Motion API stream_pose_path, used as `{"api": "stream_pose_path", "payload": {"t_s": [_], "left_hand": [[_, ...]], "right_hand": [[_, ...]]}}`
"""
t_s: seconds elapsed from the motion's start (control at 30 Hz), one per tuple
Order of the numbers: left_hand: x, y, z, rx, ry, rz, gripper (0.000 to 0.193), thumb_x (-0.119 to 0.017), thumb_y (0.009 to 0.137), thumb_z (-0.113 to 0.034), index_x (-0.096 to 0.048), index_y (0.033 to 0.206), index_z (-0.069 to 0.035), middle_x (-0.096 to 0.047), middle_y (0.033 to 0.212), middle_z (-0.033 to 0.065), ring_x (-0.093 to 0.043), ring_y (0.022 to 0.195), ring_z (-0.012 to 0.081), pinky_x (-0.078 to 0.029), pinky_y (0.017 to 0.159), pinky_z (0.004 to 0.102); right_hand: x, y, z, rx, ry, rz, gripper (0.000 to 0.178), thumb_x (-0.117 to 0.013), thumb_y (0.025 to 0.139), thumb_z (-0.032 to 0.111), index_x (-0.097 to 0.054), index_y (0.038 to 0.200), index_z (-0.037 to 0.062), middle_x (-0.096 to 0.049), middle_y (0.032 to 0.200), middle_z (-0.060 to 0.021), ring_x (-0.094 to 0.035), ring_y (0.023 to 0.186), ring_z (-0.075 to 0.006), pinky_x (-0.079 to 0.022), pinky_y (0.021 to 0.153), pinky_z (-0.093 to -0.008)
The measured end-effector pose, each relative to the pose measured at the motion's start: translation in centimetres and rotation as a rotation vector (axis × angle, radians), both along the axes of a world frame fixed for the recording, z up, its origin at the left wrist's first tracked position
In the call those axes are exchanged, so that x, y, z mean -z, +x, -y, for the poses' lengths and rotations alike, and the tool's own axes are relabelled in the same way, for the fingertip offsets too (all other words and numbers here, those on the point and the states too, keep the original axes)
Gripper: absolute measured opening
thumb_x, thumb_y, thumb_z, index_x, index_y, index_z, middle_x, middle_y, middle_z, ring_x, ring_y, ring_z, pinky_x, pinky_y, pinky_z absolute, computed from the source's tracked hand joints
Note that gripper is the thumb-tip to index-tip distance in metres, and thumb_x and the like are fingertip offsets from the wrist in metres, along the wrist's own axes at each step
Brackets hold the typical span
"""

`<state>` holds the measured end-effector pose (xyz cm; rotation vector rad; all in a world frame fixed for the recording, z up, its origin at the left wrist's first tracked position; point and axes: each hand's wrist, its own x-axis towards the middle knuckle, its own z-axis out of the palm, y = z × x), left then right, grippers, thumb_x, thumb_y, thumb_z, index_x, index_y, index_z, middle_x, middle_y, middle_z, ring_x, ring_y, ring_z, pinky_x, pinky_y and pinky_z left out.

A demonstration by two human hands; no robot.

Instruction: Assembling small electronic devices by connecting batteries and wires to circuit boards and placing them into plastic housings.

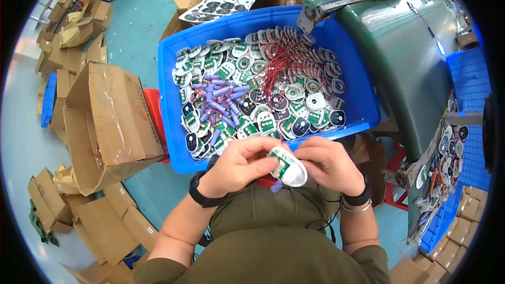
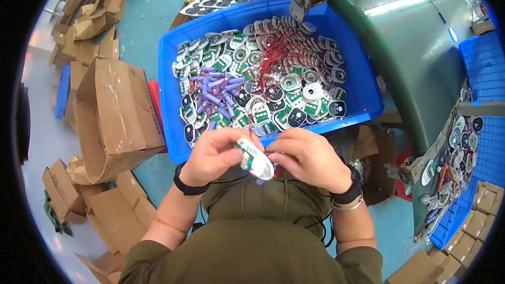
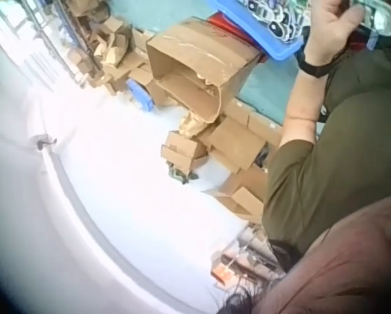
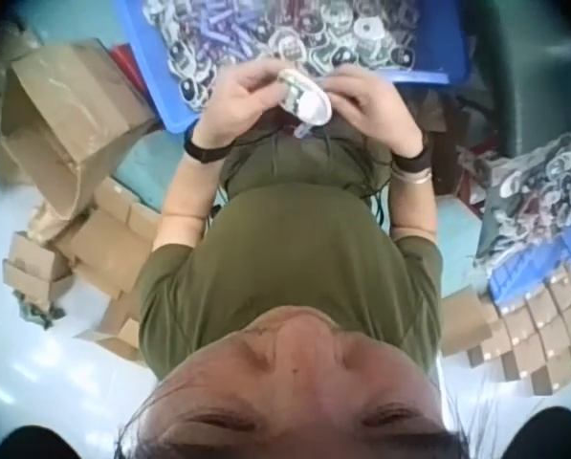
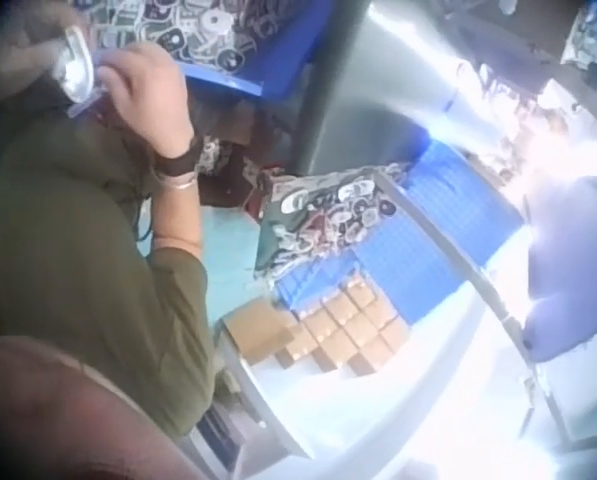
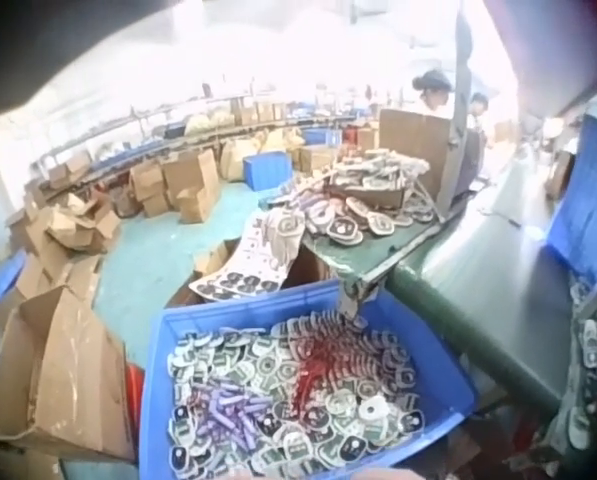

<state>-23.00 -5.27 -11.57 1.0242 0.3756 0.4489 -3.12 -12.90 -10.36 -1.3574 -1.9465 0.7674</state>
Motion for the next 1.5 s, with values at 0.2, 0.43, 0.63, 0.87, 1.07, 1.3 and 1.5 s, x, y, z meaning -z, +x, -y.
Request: {"api": "stream_pose_path", "payload": {"t_s": [0.2, 0.43, 0.63, 0.87, 1.07, 1.3, 1.5], "left_hand": [[-1.8, 0.1, 1.6, 0.134, 0.465, -0.006, 0.017, -0.056, 0.082, -0.005, -0.057, 0.097, 0.001, -0.057, 0.088, 0.0058, -0.054, 0.075, 0.0121, -0.043, 0.066, 0.0233], [-2.2, -1.2, 3.5, 0.11, 0.624, -0.143, 0.018, -0.059, 0.079, -0.005, -0.059, 0.096, 0.0, -0.06, 0.093, 0.0094, -0.058, 0.076, 0.0181, -0.046, 0.066, 0.0272], [-2.7, -1.8, 4.5, 0.097, 0.682, -0.111, 0.018, -0.059, 0.078, -0.005, -0.059, 0.095, 0.0, -0.059, 0.094, 0.0097, -0.058, 0.081, 0.0187, -0.047, 0.069, 0.0275], [-3.7, -3.4, 4.8, -0.187, 0.516, -0.072, 0.023, -0.056, 0.077, 0.003, -0.057, 0.1, 0.002, -0.055, 0.106, 0.012, -0.055, 0.092, 0.0172, -0.046, 0.074, 0.0279], [-5.3, -2.6, 4.8, -0.62, 0.302, 0.048, 0.022, -0.051, 0.084, 0.001, -0.052, 0.105, 0.007, -0.06, 0.092, 0.0084, -0.058, 0.081, 0.0123, -0.047, 0.074, 0.0255], [-5.0, -2.5, 5.4, -0.6, 0.343, 0.003, 0.023, -0.054, 0.084, -0.002, -0.052, 0.106, 0.006, -0.06, 0.093, 0.0083, -0.057, 0.081, 0.0102, -0.048, 0.072, 0.0235], [-5.1, -2.7, 5.9, -0.597, 0.382, -0.041, 0.023, -0.055, 0.083, -0.002, -0.052, 0.105, 0.007, -0.057, 0.089, 0.0061, -0.055, 0.078, 0.0094, -0.046, 0.067, 0.0217]], "right_hand": [[-0.8, -2.0, 0.3, 0.246, -0.498, -1.1, 0.032, -0.042, 0.093, 0.019, -0.051, 0.109, -0.0069, -0.059, 0.101, -0.0142, -0.058, 0.09, -0.0174, -0.047, 0.08, -0.0289], [-3.1, -4.0, 1.0, 0.25, -0.454, -1.44, 0.028, -0.047, 0.09, 0.016, -0.052, 0.109, -0.0044, -0.061, 0.091, -0.0092, -0.06, 0.085, -0.0157, -0.049, 0.078, -0.0294], [-4.1, -4.3, 2.1, 0.19, -0.338, -1.393, 0.02, -0.05, 0.088, 0.009, -0.056, 0.103, -0.0033, -0.059, 0.08, -0.0062, -0.056, 0.071, -0.0105, -0.048, 0.065, -0.0232], [-4.8, -4.9, 2.8, 0.263, -0.105, -1.175, 0.017, -0.056, 0.083, 0.003, -0.059, 0.098, -0.0024, -0.058, 0.077, -0.0047, -0.053, 0.066, -0.0089, -0.044, 0.06, -0.0221], [-5.8, -6.2, 3.2, 0.297, 0.341, -0.294, 0.017, -0.063, 0.072, -0.004, -0.06, 0.087, 0.002, -0.055, 0.071, -0.0063, -0.051, 0.06, -0.0164, -0.041, 0.054, -0.0271], [-5.1, -7.0, 3.1, 0.34, 0.474, -0.069, 0.024, -0.061, 0.069, -0.006, -0.057, 0.091, 0.0038, -0.049, 0.069, -0.0077, -0.052, 0.054, -0.022, -0.042, 0.045, -0.0305], [-4.9, -7.1, 3.5, 0.347, 0.497, -0.009, 0.024, -0.061, 0.068, -0.005, -0.057, 0.09, 0.0028, -0.048, 0.068, -0.0068, -0.05, 0.053, -0.0213, -0.041, 0.044, -0.0301]]}}
